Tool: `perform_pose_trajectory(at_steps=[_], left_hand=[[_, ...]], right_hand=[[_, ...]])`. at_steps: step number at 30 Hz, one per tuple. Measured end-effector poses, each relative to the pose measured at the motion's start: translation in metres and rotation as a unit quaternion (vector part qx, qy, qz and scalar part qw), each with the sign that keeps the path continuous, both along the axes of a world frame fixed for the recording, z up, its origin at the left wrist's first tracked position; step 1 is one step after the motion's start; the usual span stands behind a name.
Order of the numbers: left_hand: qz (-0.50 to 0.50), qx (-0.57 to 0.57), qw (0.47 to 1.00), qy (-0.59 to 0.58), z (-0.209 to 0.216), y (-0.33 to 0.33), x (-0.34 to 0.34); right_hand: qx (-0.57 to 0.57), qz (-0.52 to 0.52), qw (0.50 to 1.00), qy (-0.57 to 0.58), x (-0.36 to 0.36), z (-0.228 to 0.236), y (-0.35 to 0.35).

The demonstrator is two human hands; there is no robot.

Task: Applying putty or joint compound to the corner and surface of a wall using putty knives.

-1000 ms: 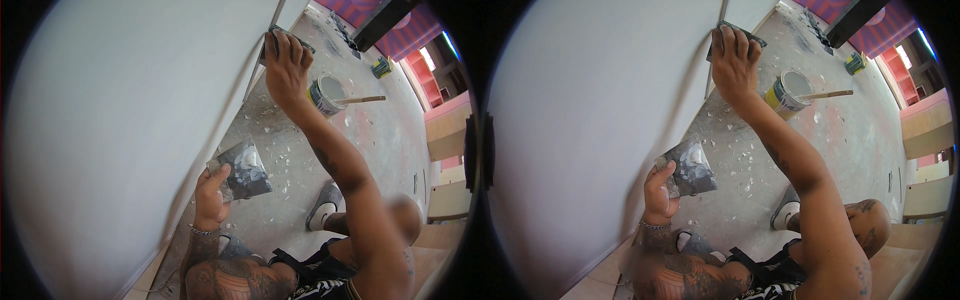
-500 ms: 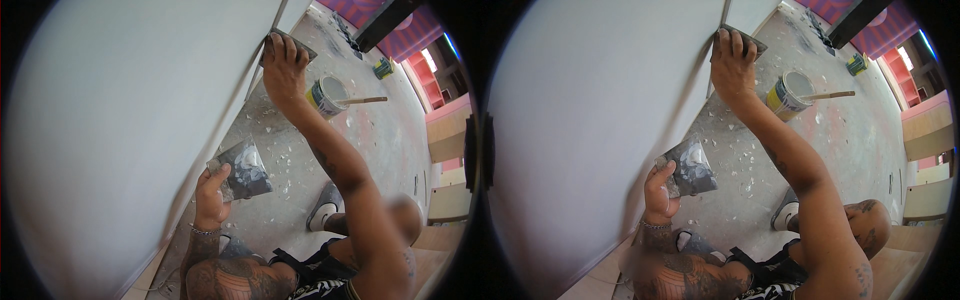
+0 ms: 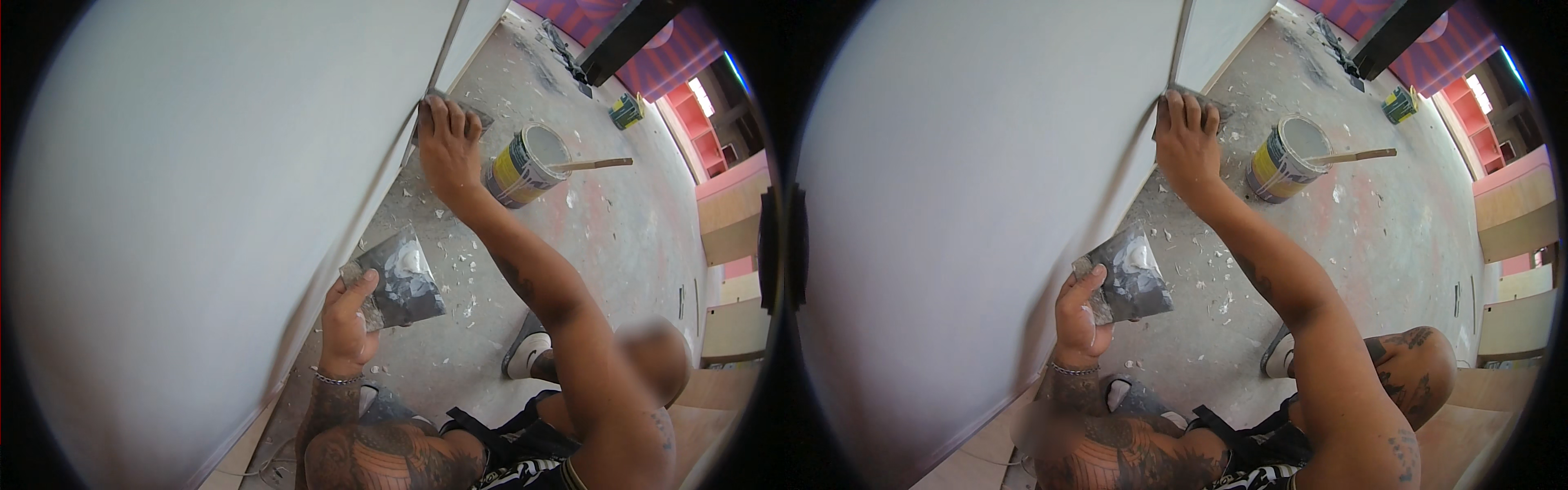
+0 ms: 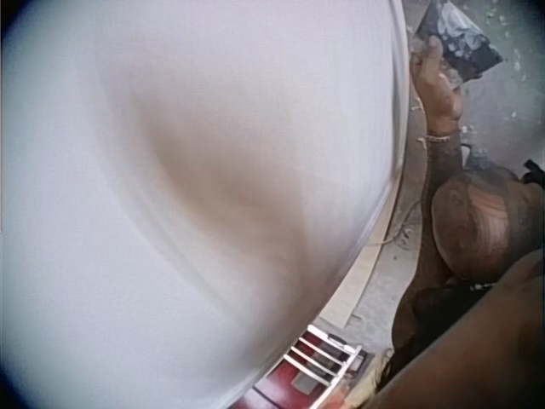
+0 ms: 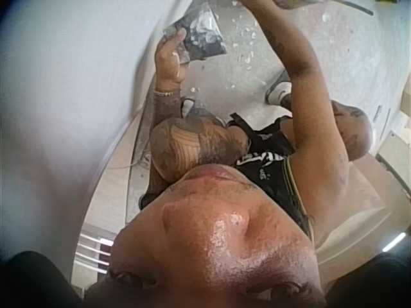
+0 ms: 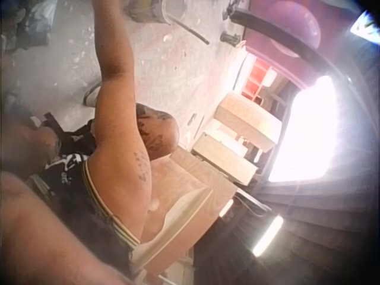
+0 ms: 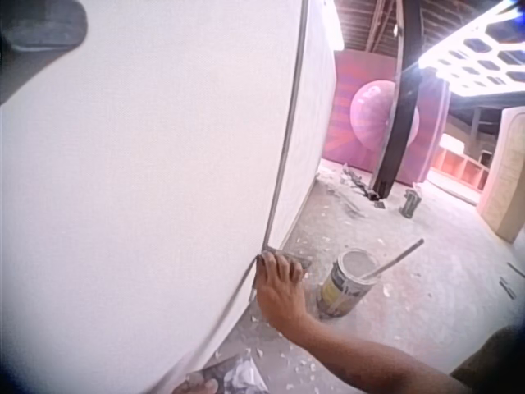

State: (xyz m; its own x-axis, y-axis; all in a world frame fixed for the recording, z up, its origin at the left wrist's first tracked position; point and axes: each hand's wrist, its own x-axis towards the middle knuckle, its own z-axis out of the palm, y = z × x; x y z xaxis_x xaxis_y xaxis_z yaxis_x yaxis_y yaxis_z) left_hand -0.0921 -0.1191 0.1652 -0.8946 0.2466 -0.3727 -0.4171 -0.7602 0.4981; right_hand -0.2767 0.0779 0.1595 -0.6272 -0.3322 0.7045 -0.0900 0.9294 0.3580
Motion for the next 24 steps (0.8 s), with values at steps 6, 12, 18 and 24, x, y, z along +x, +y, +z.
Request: perform_pose_trajectory(at_steps=[6,12,18,24], left_hand=[[0.017,0.002,1.0,0.002,0.002,0.002,0.0],[0.006,0.013,1.0,-0.003,0.003,0.006,-0.002],[0.009,0.008,1.0,-0.002,-0.001,0.004,0.0],[0.009,0.004,1.0,-0.009,0.0,0.004,-0.001]], right_hand=[[-0.026,-0.002,1.0,0.012,0.015,0.044,0.005],[0.003,0.062,0.995,0.078,-0.009,0.076,0.007],[0.004,0.033,0.998,0.053,-0.012,0.046,0.005],[-0.016,0.03,0.998,0.046,-0.012,0.038,0.0]])
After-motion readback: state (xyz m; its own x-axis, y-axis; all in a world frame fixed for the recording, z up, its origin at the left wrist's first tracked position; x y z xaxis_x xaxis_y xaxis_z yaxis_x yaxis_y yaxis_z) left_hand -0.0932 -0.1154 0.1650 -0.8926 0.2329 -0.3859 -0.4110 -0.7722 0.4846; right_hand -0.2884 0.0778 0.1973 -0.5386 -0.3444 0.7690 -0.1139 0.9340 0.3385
